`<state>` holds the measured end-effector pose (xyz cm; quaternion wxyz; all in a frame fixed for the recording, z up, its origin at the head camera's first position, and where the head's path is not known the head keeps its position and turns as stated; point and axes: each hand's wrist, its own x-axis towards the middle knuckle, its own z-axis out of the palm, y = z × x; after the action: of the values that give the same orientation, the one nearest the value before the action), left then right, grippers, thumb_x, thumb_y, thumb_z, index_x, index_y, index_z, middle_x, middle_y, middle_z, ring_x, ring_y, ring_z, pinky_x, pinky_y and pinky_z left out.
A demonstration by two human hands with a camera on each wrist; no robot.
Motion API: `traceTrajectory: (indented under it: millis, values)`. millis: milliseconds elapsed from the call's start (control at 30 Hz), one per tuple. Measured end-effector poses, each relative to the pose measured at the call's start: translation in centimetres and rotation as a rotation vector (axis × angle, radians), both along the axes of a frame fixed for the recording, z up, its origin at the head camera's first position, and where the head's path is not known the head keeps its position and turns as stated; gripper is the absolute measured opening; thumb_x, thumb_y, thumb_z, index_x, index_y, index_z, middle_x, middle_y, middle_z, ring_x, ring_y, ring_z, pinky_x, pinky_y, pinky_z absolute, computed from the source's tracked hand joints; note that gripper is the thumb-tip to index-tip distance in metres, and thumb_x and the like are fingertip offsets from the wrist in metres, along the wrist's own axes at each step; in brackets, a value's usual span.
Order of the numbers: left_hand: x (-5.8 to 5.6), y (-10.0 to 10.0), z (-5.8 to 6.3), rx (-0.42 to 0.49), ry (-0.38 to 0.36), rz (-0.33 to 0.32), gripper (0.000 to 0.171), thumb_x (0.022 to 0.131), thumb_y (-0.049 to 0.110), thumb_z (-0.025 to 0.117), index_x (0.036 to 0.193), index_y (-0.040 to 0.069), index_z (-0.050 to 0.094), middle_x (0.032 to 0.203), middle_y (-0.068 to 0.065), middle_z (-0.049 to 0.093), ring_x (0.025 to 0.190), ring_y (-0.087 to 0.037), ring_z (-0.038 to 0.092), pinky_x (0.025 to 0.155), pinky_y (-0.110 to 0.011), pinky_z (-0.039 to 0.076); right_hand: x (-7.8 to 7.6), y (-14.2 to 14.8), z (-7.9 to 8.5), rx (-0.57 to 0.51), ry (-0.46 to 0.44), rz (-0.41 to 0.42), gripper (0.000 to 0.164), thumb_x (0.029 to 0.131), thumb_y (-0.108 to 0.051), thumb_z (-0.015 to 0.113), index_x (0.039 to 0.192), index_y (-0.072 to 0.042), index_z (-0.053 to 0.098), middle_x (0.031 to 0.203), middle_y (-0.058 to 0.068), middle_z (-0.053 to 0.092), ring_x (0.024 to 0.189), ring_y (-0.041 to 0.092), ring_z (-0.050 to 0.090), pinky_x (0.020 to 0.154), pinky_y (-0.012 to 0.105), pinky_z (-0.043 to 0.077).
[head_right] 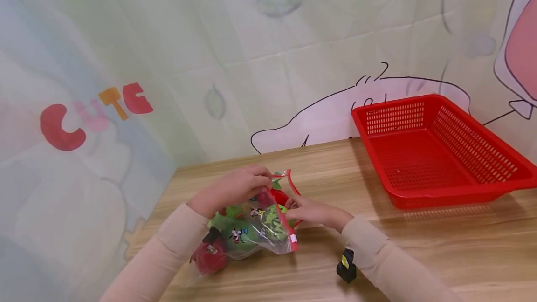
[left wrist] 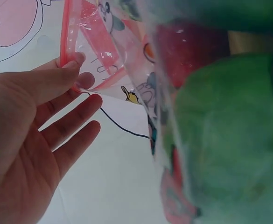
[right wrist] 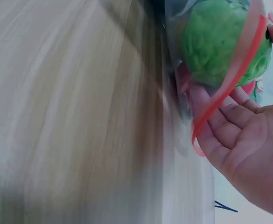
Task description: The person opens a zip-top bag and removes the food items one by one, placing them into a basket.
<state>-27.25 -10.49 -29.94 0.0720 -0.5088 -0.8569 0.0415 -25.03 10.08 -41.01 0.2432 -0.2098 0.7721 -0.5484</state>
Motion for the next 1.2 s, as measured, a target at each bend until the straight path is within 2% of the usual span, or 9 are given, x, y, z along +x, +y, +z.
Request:
traceTrajectory:
  millis: [100,233,467,600,733,900,1033,1200]
  values:
    - [-0.1,-0.1,-0.1,0.008,0.004,-0.009,0.014,0.089,0.014,0.06,0.101,0.015,0.067,0.108,-0.001,0.061,0.101,-0.015,0.058,0.088,-0.027,0.05,0.1,0.5,0.3,0.022,-0.001,-0.013,0.044,0.082,-0.028,0.054,0.118,-0.005,0.044,0.117,0.012,0.052,0.105,0.02,0.052,0.087,0.032,0.046]
    - [-0.3,-0.1,-0.3,0.019,0.0,-0.01,0.014,0.09,0.014,0.059,0.1,0.015,0.067,0.107,-0.001,0.061,0.1,-0.015,0.058,0.088,-0.027,0.05,0.2,1.0,0.9,0.025,-0.011,-0.035,0.053,0.082,-0.031,0.055,0.128,-0.008,0.041,0.121,0.009,0.051,0.108,0.02,0.05,0.091,0.036,0.043]
    - [-0.3,-0.1,-0.5,0.008,0.036,-0.028,0.012,0.089,0.014,0.059,0.098,0.016,0.068,0.106,0.0,0.062,0.098,-0.015,0.058,0.086,-0.027,0.05,0.1,1.7,1.0,-0.002,-0.055,-0.034,0.064,0.083,-0.033,0.053,0.137,-0.004,0.035,0.124,0.011,0.05,0.11,0.022,0.05,0.097,0.044,0.043]
    - [-0.4,0.0,-0.7,0.015,0.051,-0.041,0.011,0.089,0.014,0.06,0.097,0.016,0.068,0.104,0.0,0.061,0.097,-0.015,0.058,0.085,-0.027,0.05,-0.2,2.1,1.0,-0.037,-0.064,-0.048,0.062,0.083,-0.029,0.054,0.136,-0.006,0.034,0.124,0.013,0.048,0.107,0.022,0.052,0.093,0.043,0.046]
    - [-0.4,-0.1,-0.7,0.024,0.033,-0.037,0.012,0.089,0.014,0.06,0.098,0.015,0.068,0.104,0.0,0.061,0.097,-0.015,0.058,0.086,-0.027,0.05,-0.4,2.7,1.1,-0.057,-0.065,-0.054,0.059,0.085,-0.029,0.055,0.136,-0.008,0.033,0.122,0.013,0.048,0.103,0.021,0.054,0.09,0.041,0.048]
    - [-0.3,-0.1,-0.6,0.021,0.016,-0.031,0.013,0.089,0.014,0.06,0.099,0.014,0.068,0.105,-0.002,0.061,0.098,-0.016,0.058,0.087,-0.028,0.05,0.0,3.5,1.5,-0.065,-0.046,-0.056,0.059,0.087,-0.032,0.059,0.136,-0.012,0.035,0.124,0.013,0.048,0.105,0.022,0.053,0.09,0.041,0.048]
    - [-0.3,-0.1,-0.6,0.017,0.009,-0.023,0.013,0.088,0.014,0.061,0.1,0.014,0.068,0.106,-0.002,0.061,0.099,-0.016,0.058,0.088,-0.027,0.05,0.8,3.9,2.4,-0.046,-0.012,-0.085,0.063,0.084,-0.032,0.063,0.138,-0.013,0.035,0.125,0.013,0.046,0.106,0.025,0.05,0.085,0.04,0.051]
    - [-0.3,-0.2,-0.6,0.014,-0.003,-0.005,0.015,0.087,0.014,0.062,0.101,0.014,0.067,0.107,-0.002,0.061,0.099,-0.016,0.058,0.088,-0.027,0.05,1.7,4.6,4.3,-0.022,0.052,-0.112,0.064,0.081,-0.027,0.067,0.137,-0.018,0.036,0.125,0.014,0.043,0.108,0.029,0.046,0.077,0.04,0.054]
